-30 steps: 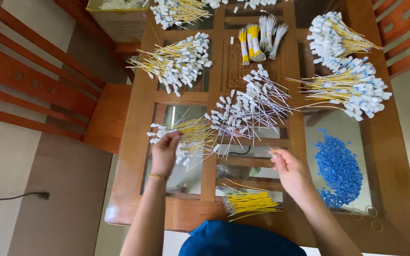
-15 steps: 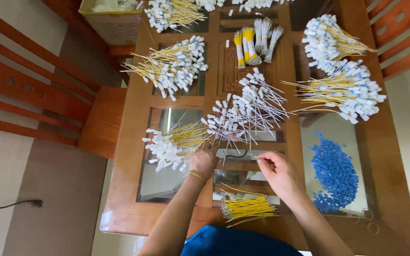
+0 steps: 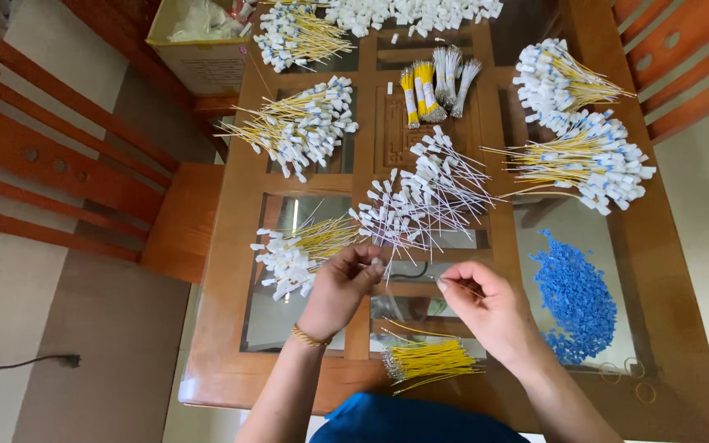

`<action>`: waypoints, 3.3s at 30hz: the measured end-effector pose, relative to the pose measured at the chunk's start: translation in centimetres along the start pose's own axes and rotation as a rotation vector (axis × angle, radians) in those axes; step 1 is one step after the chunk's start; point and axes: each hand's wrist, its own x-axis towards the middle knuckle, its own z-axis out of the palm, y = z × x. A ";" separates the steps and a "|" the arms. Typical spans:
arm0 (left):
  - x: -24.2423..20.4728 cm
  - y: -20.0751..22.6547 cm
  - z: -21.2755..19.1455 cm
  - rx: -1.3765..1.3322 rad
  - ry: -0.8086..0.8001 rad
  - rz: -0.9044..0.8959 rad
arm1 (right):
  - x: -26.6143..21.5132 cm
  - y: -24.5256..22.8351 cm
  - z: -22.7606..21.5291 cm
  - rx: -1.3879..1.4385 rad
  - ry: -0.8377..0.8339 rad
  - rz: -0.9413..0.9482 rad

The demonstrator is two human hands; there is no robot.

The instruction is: Manually insert small wires into white plastic connectors at a workstation.

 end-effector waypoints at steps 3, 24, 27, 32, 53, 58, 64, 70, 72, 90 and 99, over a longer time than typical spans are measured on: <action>-1.3 2.3 0.4 -0.672 -0.083 0.085 | -0.2 -4.1 0.0 -0.093 -0.022 -0.146; -3.4 3.8 4.0 -1.084 -0.129 -0.074 | -0.5 -5.2 -0.2 -0.414 0.153 -0.361; -3.4 3.7 4.0 -1.108 -0.130 -0.080 | -0.6 -5.7 -0.2 -0.422 0.159 -0.359; -3.2 3.7 4.0 -1.147 -0.131 -0.087 | -0.7 -6.5 -0.4 -0.429 0.177 -0.335; -2.9 2.6 4.6 -1.116 -0.089 -0.167 | -0.1 -2.6 0.5 -0.322 0.090 -0.330; -3.0 2.0 4.9 -1.135 -0.093 -0.188 | 0.2 -1.3 0.8 -0.355 0.035 -0.340; -3.1 1.0 4.7 -1.156 -0.099 -0.191 | 0.2 -2.2 1.1 -0.443 0.010 -0.346; -3.4 -1.3 3.7 -1.053 -0.050 -0.296 | 0.1 -0.4 2.2 -0.357 -0.052 -0.302; -2.1 -1.4 1.5 -0.755 0.059 -0.263 | 1.3 5.5 3.5 -0.392 -0.078 -0.289; 5.2 -11.9 -5.1 0.270 0.568 0.008 | -2.9 23.1 12.5 -0.865 -0.374 -0.318; 14.6 -8.2 0.5 1.034 0.201 0.151 | -0.5 17.0 4.7 -0.497 -0.367 -0.052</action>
